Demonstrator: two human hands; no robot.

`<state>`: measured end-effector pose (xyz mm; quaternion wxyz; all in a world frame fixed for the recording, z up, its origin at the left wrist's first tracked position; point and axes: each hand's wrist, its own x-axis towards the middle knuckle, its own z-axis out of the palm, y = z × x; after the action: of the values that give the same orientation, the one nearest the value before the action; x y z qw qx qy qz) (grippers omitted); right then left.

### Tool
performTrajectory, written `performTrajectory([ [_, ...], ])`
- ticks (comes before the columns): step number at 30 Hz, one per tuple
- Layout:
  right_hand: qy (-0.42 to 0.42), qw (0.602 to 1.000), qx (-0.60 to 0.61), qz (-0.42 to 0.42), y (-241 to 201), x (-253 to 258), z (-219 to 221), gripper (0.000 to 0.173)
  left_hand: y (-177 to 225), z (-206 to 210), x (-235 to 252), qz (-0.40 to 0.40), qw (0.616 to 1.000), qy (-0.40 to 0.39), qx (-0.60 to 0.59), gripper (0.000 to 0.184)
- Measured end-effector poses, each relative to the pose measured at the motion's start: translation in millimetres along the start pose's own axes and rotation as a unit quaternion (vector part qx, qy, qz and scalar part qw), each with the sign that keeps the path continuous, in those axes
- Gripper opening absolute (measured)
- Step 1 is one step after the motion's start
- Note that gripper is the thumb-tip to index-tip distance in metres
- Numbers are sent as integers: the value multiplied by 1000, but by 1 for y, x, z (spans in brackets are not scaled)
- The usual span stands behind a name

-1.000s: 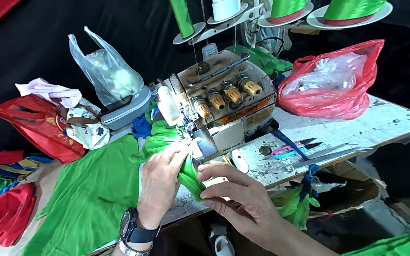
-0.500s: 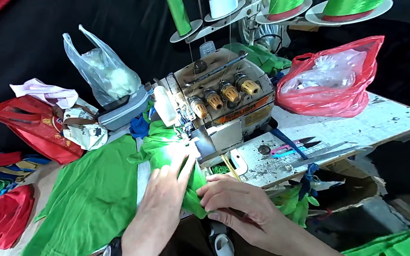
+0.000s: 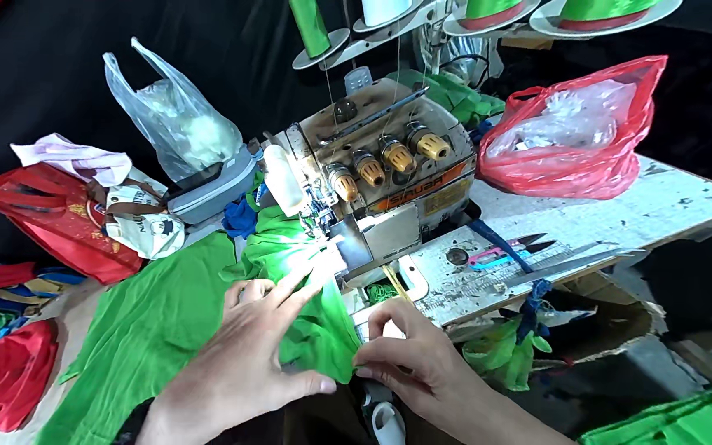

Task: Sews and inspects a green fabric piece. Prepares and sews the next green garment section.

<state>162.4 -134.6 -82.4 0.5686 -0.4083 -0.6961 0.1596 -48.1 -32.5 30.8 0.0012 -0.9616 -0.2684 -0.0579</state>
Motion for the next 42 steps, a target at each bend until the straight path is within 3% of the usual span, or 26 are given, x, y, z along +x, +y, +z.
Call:
performTrajectory([
  [2,-25,999,-28,-1,5,-8,4,21,-3,-8,0,-23,998,2,-54,88],
  [5,-26,999,2,27,8,-13,7,22,-5,-7,16,-40,992,91,-75,45],
  [7,-23,994,73,72,7,-10,7,24,-2,5,30,-43,983,164,-68,26],
  [11,-30,968,221,118,8,-8,3,24,4,31,43,-95,968,217,-87,17],
  [14,-7,957,272,101,9,-6,0,23,3,36,39,-140,958,235,-90,19],
  [17,-6,963,246,107,11,-4,-2,23,0,41,30,-171,951,243,-82,25],
  [24,-5,974,201,109,12,-3,6,22,1,38,27,-165,945,277,-53,32],
  [27,11,969,236,74,12,-5,3,21,-2,32,11,-239,939,228,-91,38],
  [31,16,954,295,45,11,-3,0,20,4,49,-22,-363,915,96,-148,59],
  [33,4,940,336,52,7,0,0,20,7,69,-31,-368,893,94,-243,49],
  [34,0,933,355,61,5,2,0,20,9,78,-33,-369,864,120,-321,35],
  [36,3,917,391,78,3,5,2,17,9,82,-36,-370,751,186,-514,20],
  [37,8,907,412,84,2,7,3,16,7,78,-38,-369,670,221,-605,20],
  [39,20,878,467,106,2,9,3,16,3,61,-41,-364,474,292,-747,24],
  [40,24,862,492,118,1,9,4,16,3,54,-41,-358,404,319,-779,24],
  [42,29,844,518,140,0,9,6,14,11,46,-37,-352,355,343,-795,32],
])
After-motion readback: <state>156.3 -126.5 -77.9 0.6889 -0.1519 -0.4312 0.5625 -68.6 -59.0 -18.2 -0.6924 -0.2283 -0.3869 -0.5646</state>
